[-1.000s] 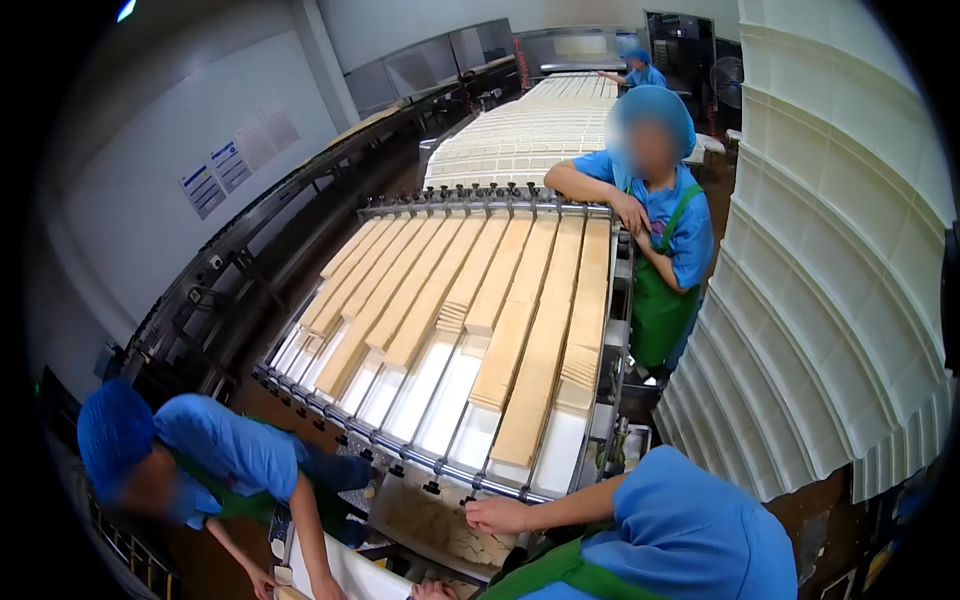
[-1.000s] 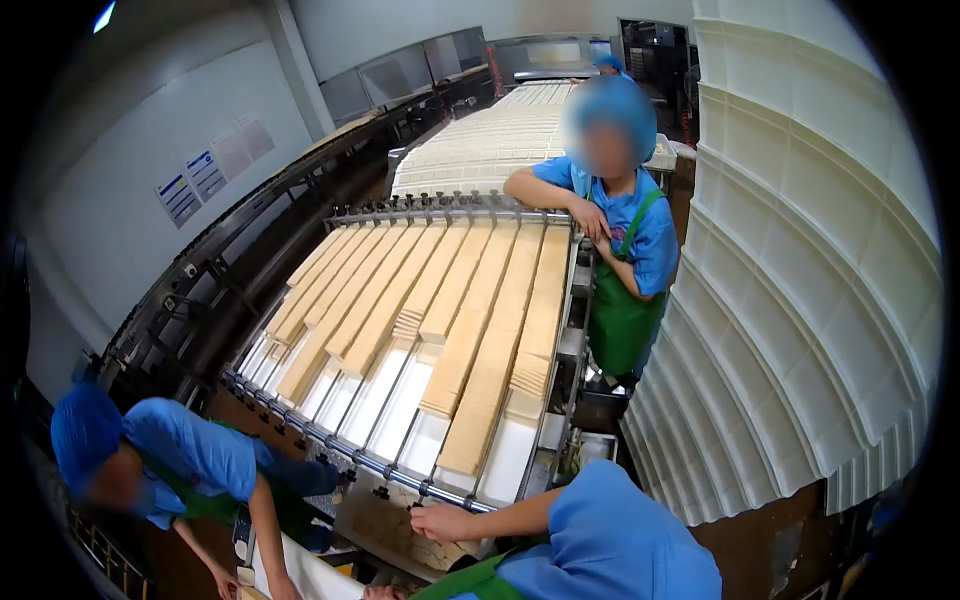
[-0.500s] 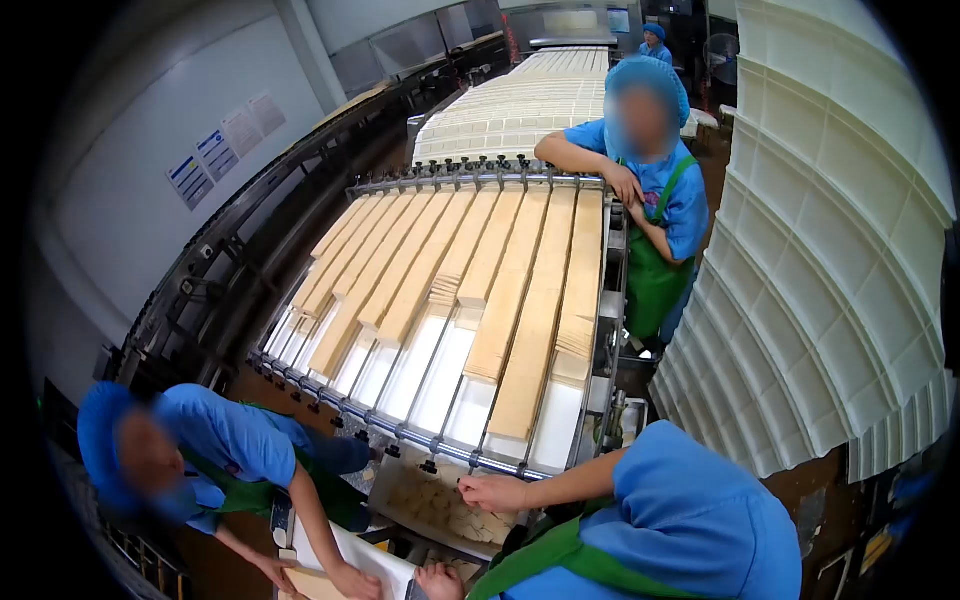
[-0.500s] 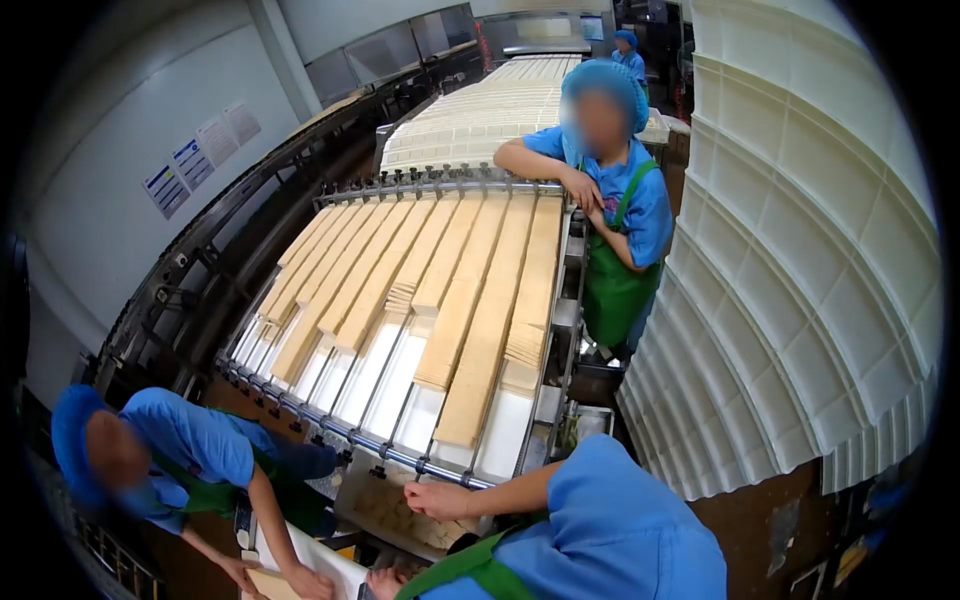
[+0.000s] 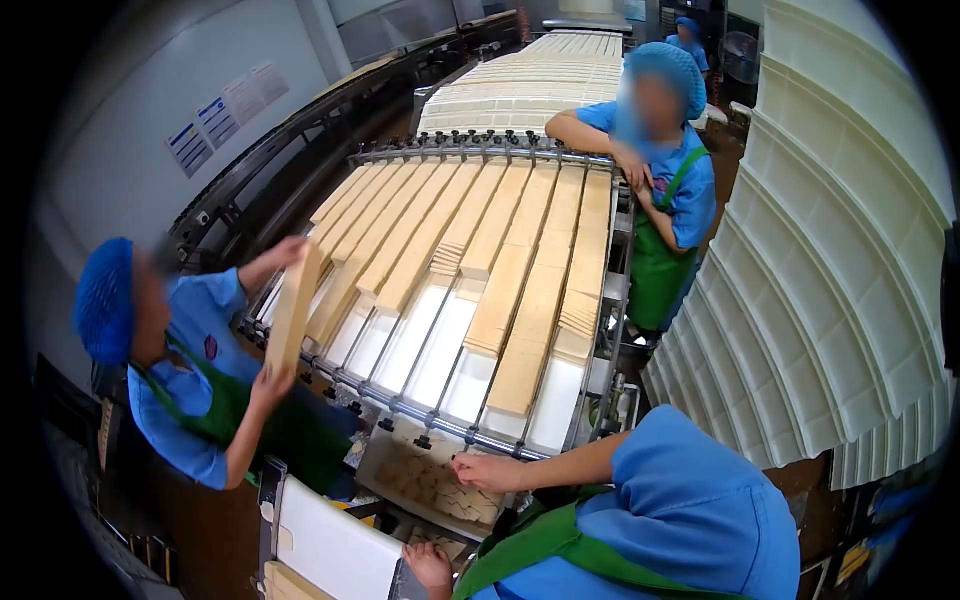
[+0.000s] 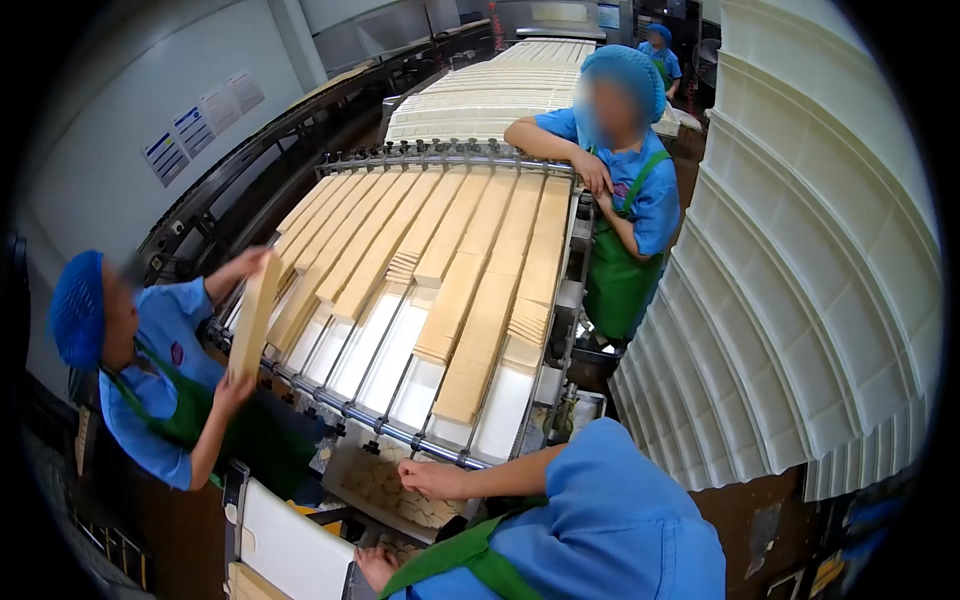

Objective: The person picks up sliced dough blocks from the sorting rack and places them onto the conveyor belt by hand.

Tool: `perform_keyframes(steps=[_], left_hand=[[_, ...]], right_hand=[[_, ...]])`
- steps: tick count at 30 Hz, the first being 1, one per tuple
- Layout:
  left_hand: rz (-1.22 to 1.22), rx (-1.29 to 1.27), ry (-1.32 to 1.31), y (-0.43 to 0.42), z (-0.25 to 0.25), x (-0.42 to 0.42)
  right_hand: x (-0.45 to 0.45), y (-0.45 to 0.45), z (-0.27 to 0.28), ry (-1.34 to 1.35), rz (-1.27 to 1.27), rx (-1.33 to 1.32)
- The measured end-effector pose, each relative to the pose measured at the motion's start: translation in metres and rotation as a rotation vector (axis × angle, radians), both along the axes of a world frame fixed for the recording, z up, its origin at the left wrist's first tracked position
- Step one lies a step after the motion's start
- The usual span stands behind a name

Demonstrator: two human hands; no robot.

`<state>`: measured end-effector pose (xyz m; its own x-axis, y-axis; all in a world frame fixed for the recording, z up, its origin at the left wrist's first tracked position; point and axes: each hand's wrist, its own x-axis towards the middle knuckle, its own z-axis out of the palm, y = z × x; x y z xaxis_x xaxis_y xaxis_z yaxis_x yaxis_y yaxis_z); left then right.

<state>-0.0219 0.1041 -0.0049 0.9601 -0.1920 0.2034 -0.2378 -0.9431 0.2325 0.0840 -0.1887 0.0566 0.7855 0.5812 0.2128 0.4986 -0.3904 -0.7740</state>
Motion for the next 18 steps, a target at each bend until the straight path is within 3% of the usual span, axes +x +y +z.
perform_keyframes(steps=[3,6,8,10,12,13,14,18], left_hand=[[0.020,-0.039,0.068,0.006,-0.010,-0.003],[0.160,-0.286,0.034,-0.003,0.006,-0.003],[0.331,-0.444,-0.035,0.003,0.020,-0.013],[0.552,-0.552,-0.133,0.002,0.031,-0.062],[0.740,-0.556,-0.129,0.029,0.040,-0.073],[0.891,-0.852,-0.233,0.045,0.005,-0.087],[1.022,-0.743,-0.161,0.051,0.034,-0.094],[1.311,-0.734,-0.301,0.107,0.019,-0.101]], right_hand=[[0.000,-0.002,0.006,-0.018,0.044,-0.058],[0.005,0.004,0.004,-0.082,0.090,0.034],[0.013,0.021,0.001,0.255,0.073,0.046],[0.012,0.052,0.043,0.025,0.175,0.006],[0.028,0.086,0.024,0.006,0.213,0.000],[0.031,0.103,0.024,0.042,0.238,-0.018],[0.037,0.121,0.028,0.057,0.256,-0.038],[0.069,0.208,0.026,-0.092,0.453,-0.051]])
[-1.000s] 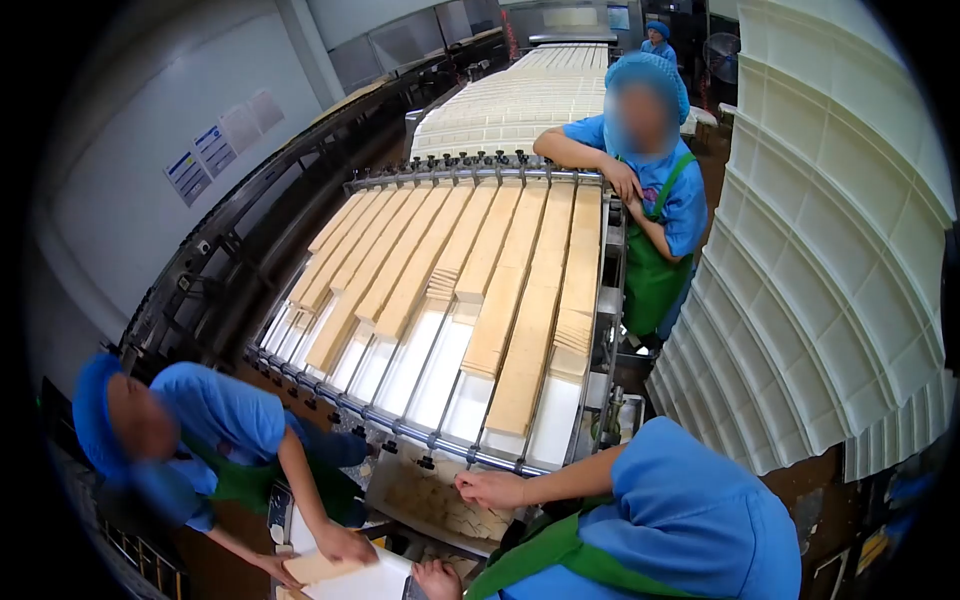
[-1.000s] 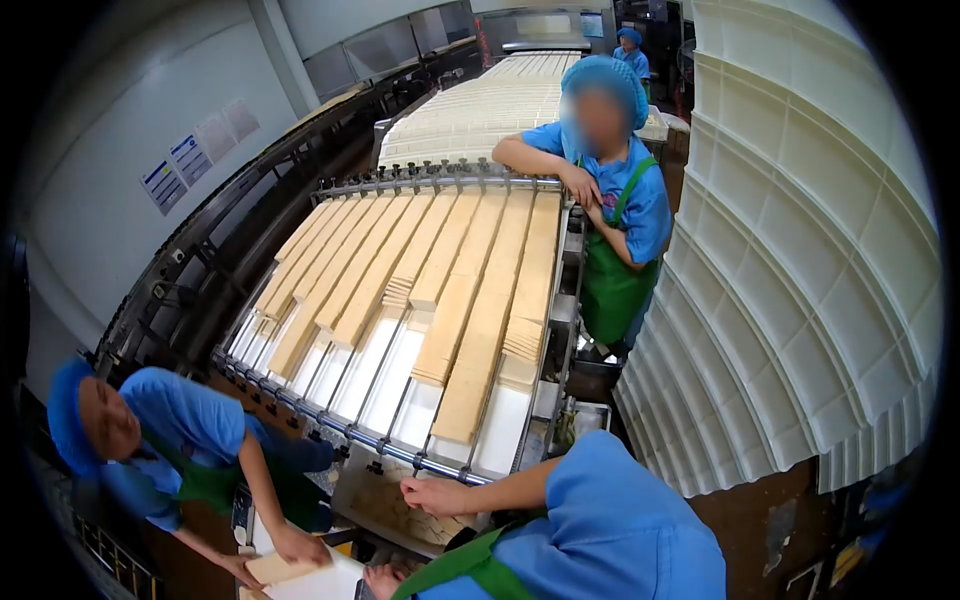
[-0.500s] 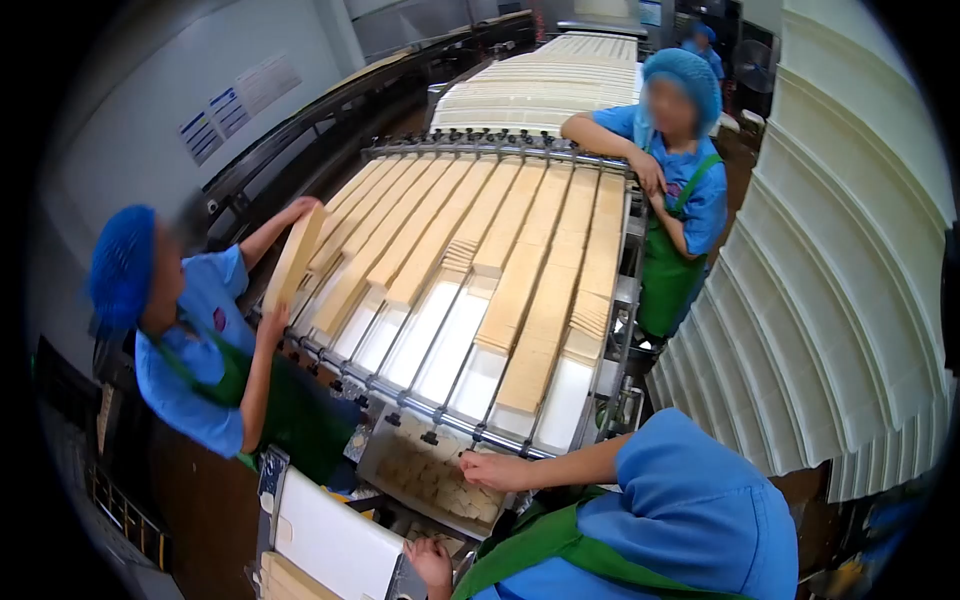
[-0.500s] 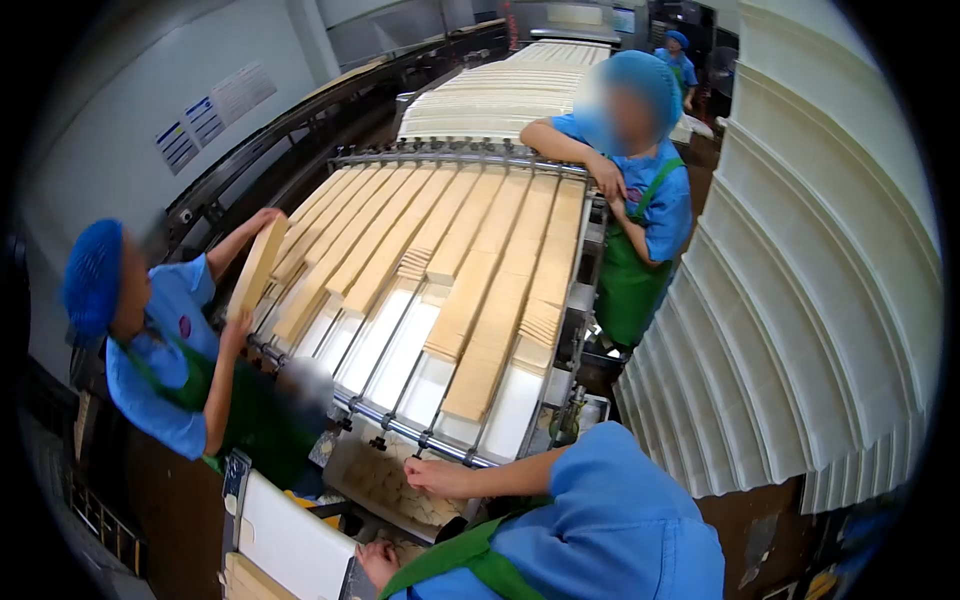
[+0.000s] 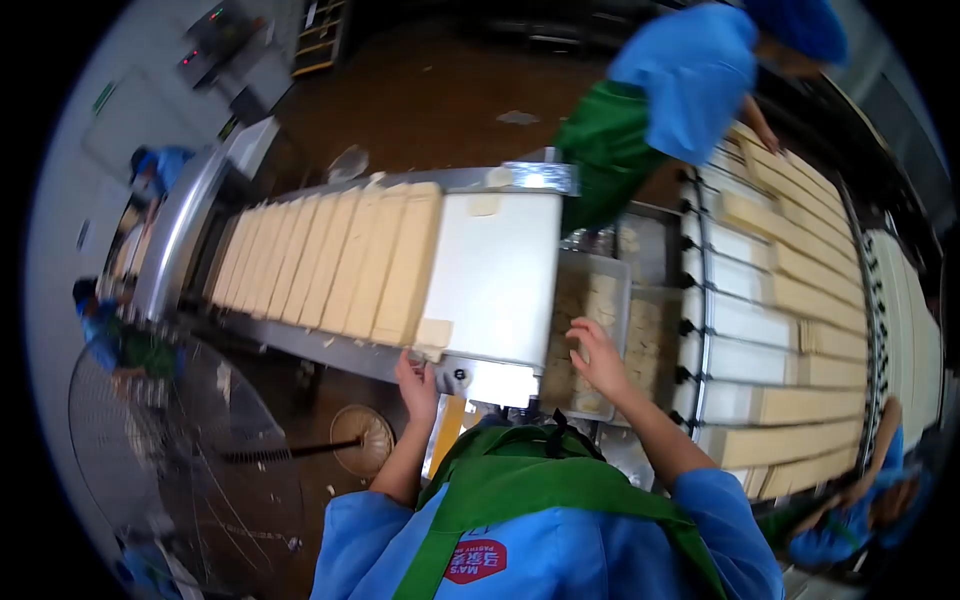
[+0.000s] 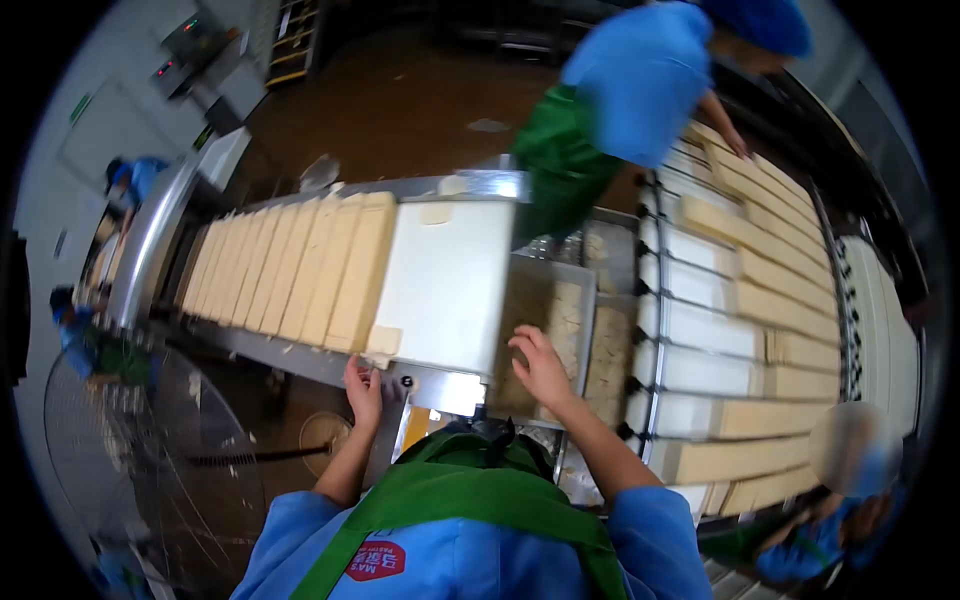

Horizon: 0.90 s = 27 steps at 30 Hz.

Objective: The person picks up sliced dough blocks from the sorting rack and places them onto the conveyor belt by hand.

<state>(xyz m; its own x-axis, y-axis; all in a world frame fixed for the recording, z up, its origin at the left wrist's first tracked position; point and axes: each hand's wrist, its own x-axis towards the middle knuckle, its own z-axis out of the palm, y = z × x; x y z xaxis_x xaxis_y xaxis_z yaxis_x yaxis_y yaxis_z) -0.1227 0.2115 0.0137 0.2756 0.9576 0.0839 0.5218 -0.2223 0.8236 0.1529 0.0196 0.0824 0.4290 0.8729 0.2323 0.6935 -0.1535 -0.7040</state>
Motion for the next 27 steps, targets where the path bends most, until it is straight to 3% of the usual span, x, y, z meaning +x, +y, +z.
perform_keyframes(steps=[2,4,6,8,12,16,21,23,27], left_hand=[[0.086,0.013,0.013,0.007,-0.001,-0.012],[0.203,-0.170,-0.092,0.021,-0.008,-0.014],[0.235,-0.132,-0.074,0.035,-0.013,-0.013],[0.137,-0.162,-0.248,0.053,-0.017,-0.008],[0.182,-0.182,-0.064,0.078,-0.002,0.010],[0.146,-0.302,-0.092,0.090,0.012,0.016],[0.054,-0.383,-0.032,0.100,0.011,0.008],[-0.030,-0.402,0.129,0.106,0.009,0.009],[-0.162,-0.248,0.179,0.110,0.011,0.008]], right_hand=[[0.013,0.040,0.002,-0.003,0.112,-0.072],[0.029,0.100,0.000,-0.061,0.213,-0.097],[0.037,0.165,0.002,-0.150,0.270,-0.111],[0.047,0.231,-0.013,-0.229,0.294,-0.152],[0.053,0.341,-0.029,-0.256,0.312,-0.228],[0.049,0.420,-0.043,-0.275,0.304,-0.288],[0.038,0.469,-0.055,-0.384,0.297,-0.290],[0.034,0.466,-0.051,-0.528,0.247,-0.358],[0.051,0.434,-0.046,-0.548,0.119,-0.428]])
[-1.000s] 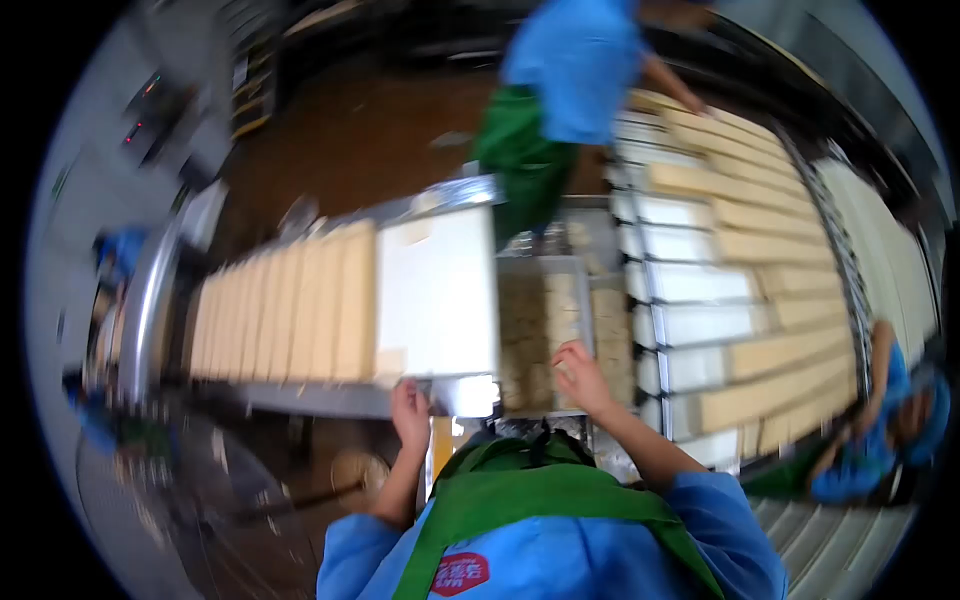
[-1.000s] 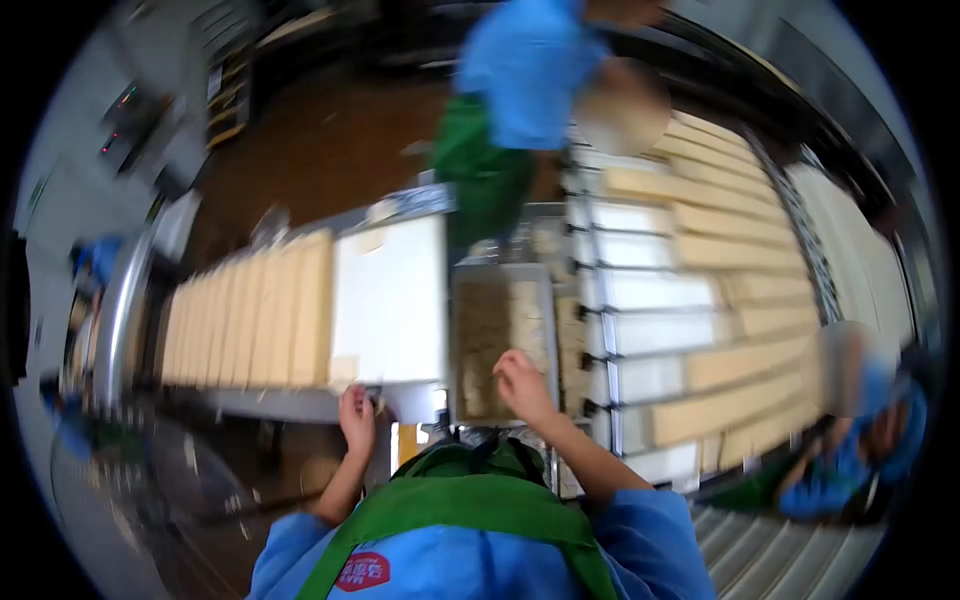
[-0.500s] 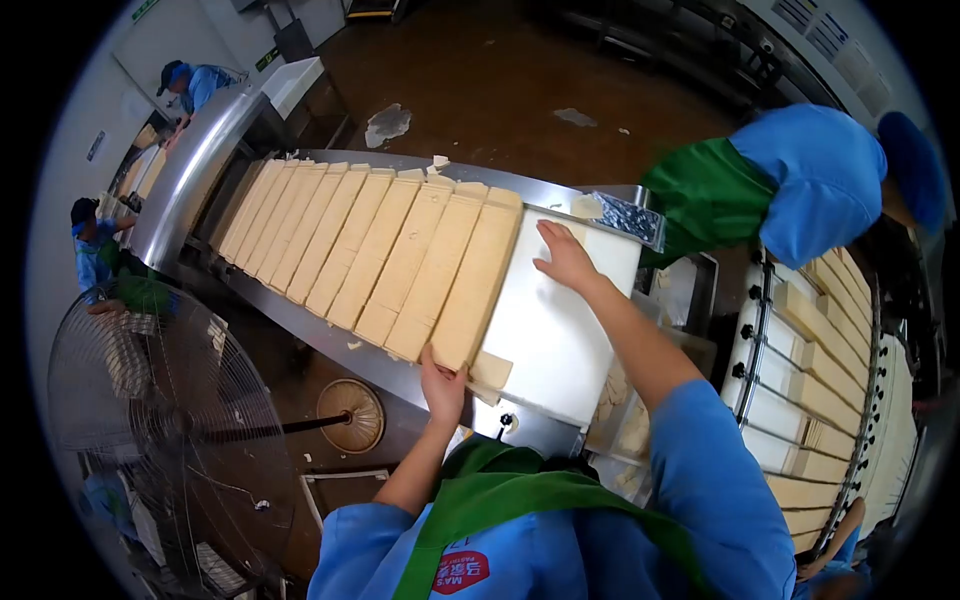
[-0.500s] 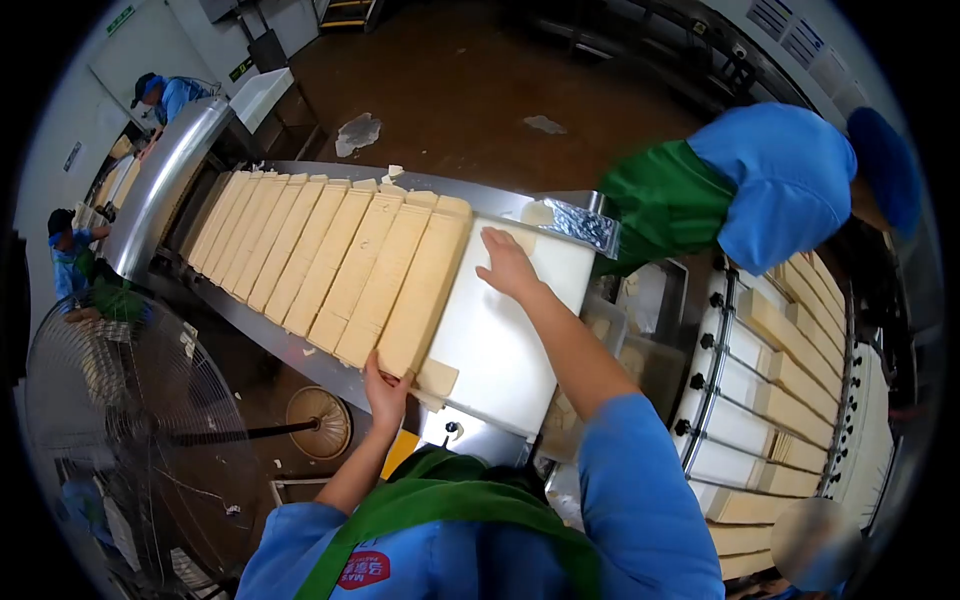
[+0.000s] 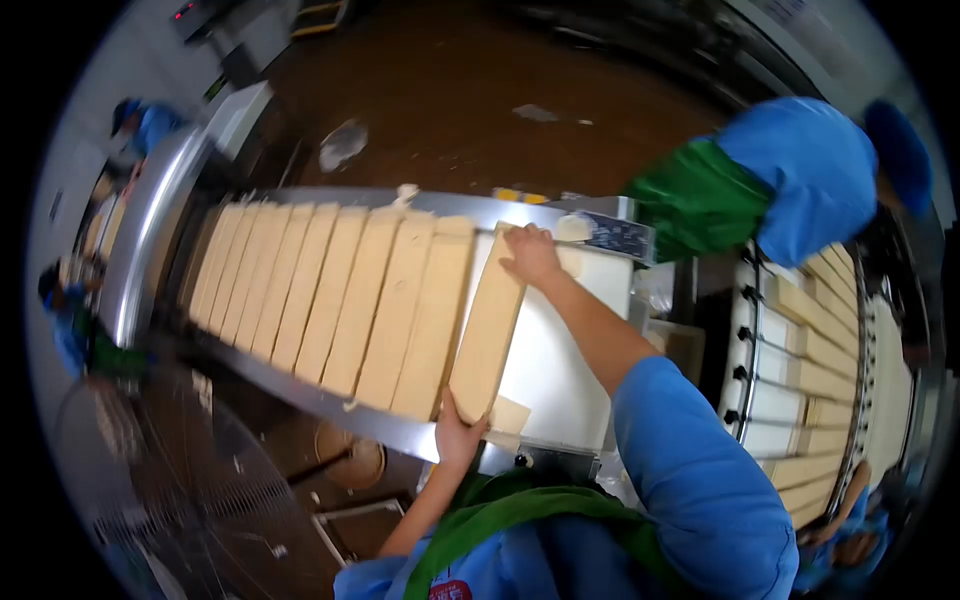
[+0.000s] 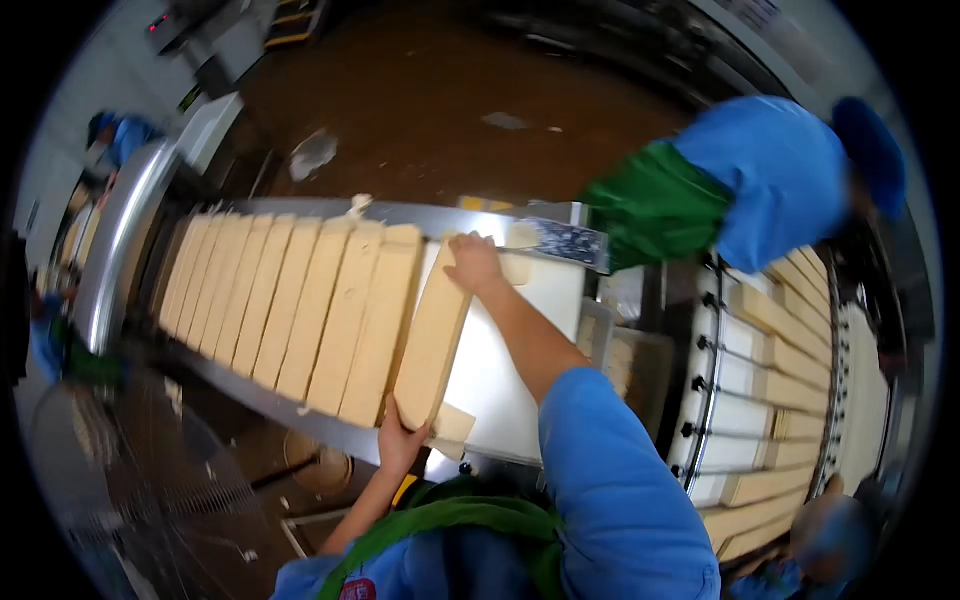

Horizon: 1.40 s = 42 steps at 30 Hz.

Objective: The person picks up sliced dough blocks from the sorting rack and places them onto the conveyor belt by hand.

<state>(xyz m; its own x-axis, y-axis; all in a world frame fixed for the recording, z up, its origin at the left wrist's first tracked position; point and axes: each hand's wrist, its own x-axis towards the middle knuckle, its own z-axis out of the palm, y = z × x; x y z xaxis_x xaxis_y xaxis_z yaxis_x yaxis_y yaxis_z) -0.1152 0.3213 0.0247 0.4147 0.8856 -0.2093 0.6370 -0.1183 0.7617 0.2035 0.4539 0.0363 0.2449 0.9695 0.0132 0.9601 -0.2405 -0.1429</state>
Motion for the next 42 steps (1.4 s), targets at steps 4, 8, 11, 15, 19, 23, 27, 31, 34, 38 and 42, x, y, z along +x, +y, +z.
perform_keyframes(steps=[4,8,11,15,19,23,27,31,34,38,42], left_hand=[[-0.321,0.057,0.068,0.017,0.014,0.004],[-0.517,0.179,0.227,0.034,-0.006,0.008],[-0.495,0.179,0.347,0.027,0.005,0.038],[-0.480,0.204,0.440,0.022,0.012,0.061],[-0.505,0.249,0.434,-0.022,0.053,0.101],[-0.532,0.245,0.208,-0.092,0.092,0.153],[-0.676,0.323,0.012,-0.150,0.120,0.215],[-0.784,0.285,-0.111,-0.195,0.146,0.276],[-0.916,0.362,-0.107,-0.220,0.135,0.322],[-0.991,0.371,-0.174,-0.266,0.126,0.367],[-1.072,0.304,-0.193,-0.309,0.119,0.394]], right_hand=[[0.032,-0.091,0.032,-0.158,-0.244,-0.054],[0.046,-0.205,0.014,0.331,-0.553,0.062],[0.022,-0.265,0.010,0.794,-0.734,0.170],[-0.011,-0.315,0.014,0.481,-0.454,0.104],[0.010,-0.367,0.036,0.373,-0.617,0.245],[0.054,-0.458,0.083,0.346,-0.654,0.445],[0.100,-0.552,0.118,0.394,-0.802,0.421],[0.160,-0.638,0.060,0.391,-0.882,0.625],[0.204,-0.665,0.046,0.463,-1.185,0.594],[0.256,-0.701,0.039,0.379,-1.450,0.299],[0.298,-0.743,0.039,0.284,-1.488,0.139]])
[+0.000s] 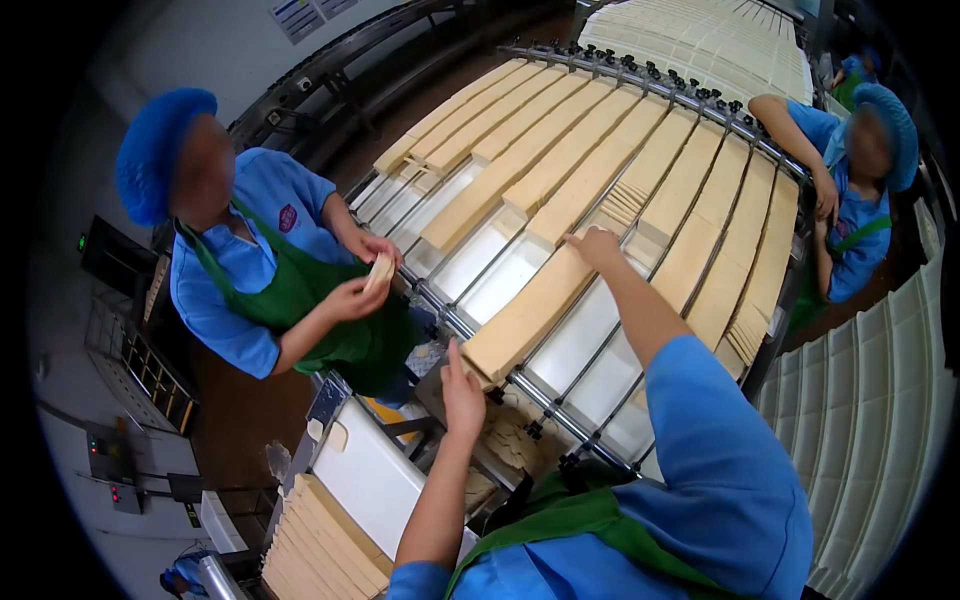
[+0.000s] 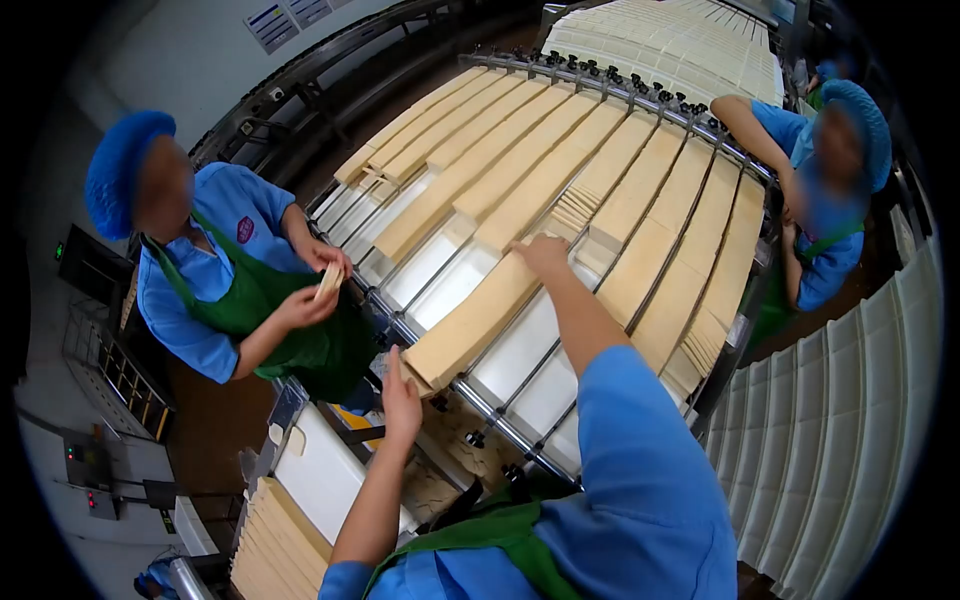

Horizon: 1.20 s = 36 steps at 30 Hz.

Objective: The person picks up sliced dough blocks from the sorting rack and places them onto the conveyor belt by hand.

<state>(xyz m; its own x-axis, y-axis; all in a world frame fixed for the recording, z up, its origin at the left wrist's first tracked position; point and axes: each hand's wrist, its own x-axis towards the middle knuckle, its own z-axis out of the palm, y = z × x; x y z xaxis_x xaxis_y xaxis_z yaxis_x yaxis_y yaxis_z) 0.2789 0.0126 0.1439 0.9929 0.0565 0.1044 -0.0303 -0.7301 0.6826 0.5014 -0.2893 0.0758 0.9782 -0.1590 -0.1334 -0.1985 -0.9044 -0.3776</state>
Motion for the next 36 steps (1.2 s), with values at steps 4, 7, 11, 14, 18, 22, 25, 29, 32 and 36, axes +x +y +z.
perform_keyframes(steps=[4,7,11,14,18,22,25,29,32,36], left_hand=[[-0.018,-0.021,0.102,-0.029,-0.004,0.020],[-0.060,0.052,0.009,-0.043,-0.024,0.032],[-0.097,-0.139,0.123,-0.053,-0.052,0.058],[-0.098,-0.789,0.433,-0.048,-0.064,0.065],[0.040,-0.851,0.399,-0.018,-0.045,0.032],[0.188,-0.366,0.010,0.028,-0.053,-0.039],[0.357,-0.274,0.092,0.050,-0.048,-0.110],[0.471,-0.480,0.122,0.059,-0.079,-0.212],[0.694,-0.555,0.193,0.074,-0.069,-0.280],[1.177,-0.592,0.030,0.121,-0.105,-0.358]], right_hand=[[0.011,-0.027,-0.021,-0.219,0.011,-0.341],[0.000,-0.042,0.017,-0.006,-0.113,-0.186],[-0.002,-0.061,0.017,-0.181,-0.087,-0.302],[0.003,-0.076,0.005,-0.230,-0.133,-0.330],[-0.004,-0.064,0.039,-0.027,-0.080,-0.283],[-0.050,0.025,0.003,-0.408,0.318,-0.072],[-0.145,0.115,0.010,-0.581,0.729,0.103],[-0.234,0.177,0.007,-0.231,0.988,0.335],[-0.242,0.189,0.001,-0.343,0.984,0.094],[-0.240,0.198,-0.001,-0.356,0.972,0.038]])
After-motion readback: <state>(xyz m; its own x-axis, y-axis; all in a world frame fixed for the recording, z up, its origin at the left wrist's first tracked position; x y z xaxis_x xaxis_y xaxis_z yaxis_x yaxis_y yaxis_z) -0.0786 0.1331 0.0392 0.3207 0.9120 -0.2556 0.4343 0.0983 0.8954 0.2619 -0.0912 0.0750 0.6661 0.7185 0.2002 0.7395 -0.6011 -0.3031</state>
